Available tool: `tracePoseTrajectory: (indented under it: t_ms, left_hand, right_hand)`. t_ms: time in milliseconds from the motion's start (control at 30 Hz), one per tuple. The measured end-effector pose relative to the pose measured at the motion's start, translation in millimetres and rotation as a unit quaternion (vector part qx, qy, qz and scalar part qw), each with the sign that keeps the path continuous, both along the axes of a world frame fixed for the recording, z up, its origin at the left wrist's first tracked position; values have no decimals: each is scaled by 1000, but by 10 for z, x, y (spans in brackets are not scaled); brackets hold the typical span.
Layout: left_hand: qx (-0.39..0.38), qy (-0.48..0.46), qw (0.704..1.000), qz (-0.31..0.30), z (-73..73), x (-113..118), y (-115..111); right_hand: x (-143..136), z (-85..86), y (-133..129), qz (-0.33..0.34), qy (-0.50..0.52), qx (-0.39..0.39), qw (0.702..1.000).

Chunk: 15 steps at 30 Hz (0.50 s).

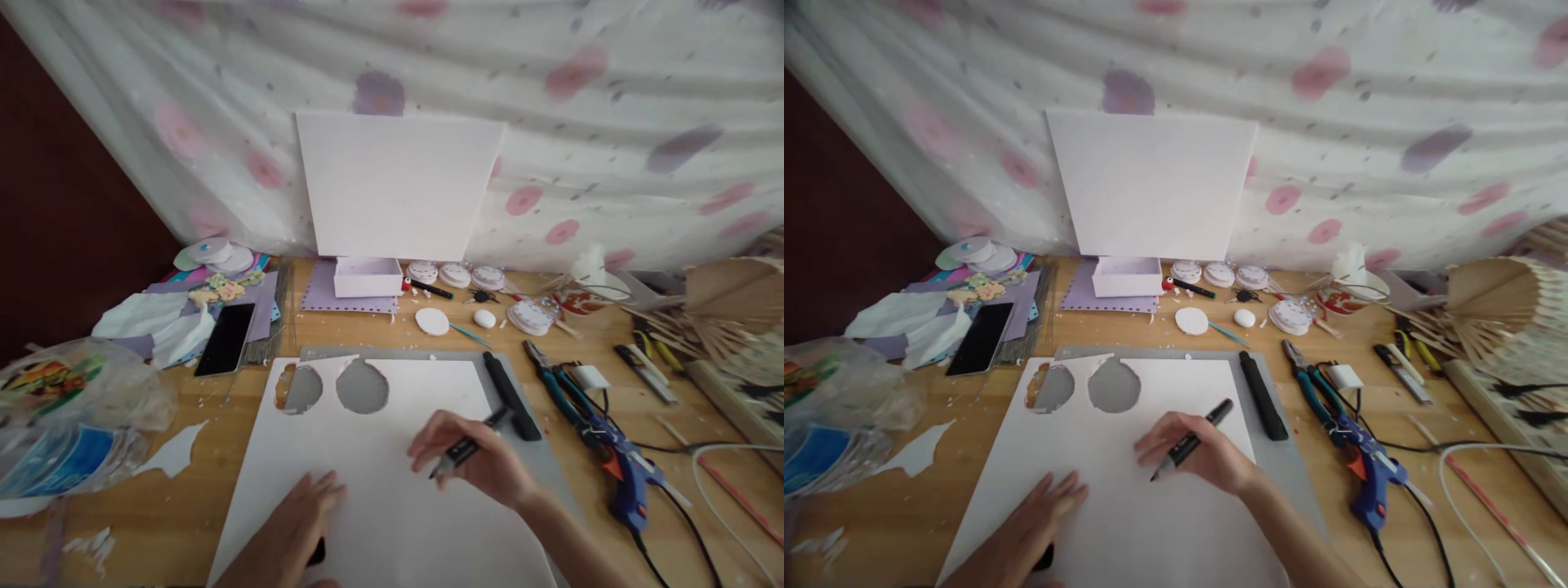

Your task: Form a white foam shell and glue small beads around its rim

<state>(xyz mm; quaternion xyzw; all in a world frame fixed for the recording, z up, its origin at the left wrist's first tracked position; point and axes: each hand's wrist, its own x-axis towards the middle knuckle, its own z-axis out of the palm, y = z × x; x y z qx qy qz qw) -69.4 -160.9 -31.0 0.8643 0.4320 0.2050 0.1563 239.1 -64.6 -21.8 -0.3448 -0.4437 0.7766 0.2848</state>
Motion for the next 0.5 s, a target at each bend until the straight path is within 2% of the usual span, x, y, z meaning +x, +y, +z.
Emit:
tracePoseTrajectory:
  t_ms: [33, 67, 100, 133, 167, 233, 300, 367, 500]
  left_hand:
    - [11, 20, 999, -25, -38, 41, 8]
    - [20, 37, 998, -39, -58, 62, 17]
    - [25, 51, 997, -43, -63, 66, 26]
    - [28, 59, 997, -43, -55, 60, 34]
    - [31, 59, 997, -45, -39, 50, 40]
    - [31, 53, 997, -45, 0, 33, 50]
    - [29, 52, 997, -42, 29, 28, 54]
    - [32, 57, 997, -38, 45, 26, 53]
    - [39, 93, 994, -33, 133, 3, 58]
  right_hand:
    - [-93, -96, 109, 34, 0, -4, 999]
    - [-142, -168, 231, 6, -26, 24, 999]
    - [-147, -214, 363, -84, -65, 81, 991]
    - [-117, -236, 496, -210, -111, 144, 961]
    - [-62, -237, 620, -271, -126, 167, 940]
    - [64, -205, 804, -334, -133, 191, 913]
    - [140, -173, 867, -347, -112, 198, 910]
    - [129, -186, 830, -324, -95, 193, 921]
    - [-15, -347, 718, -259, -97, 160, 948]
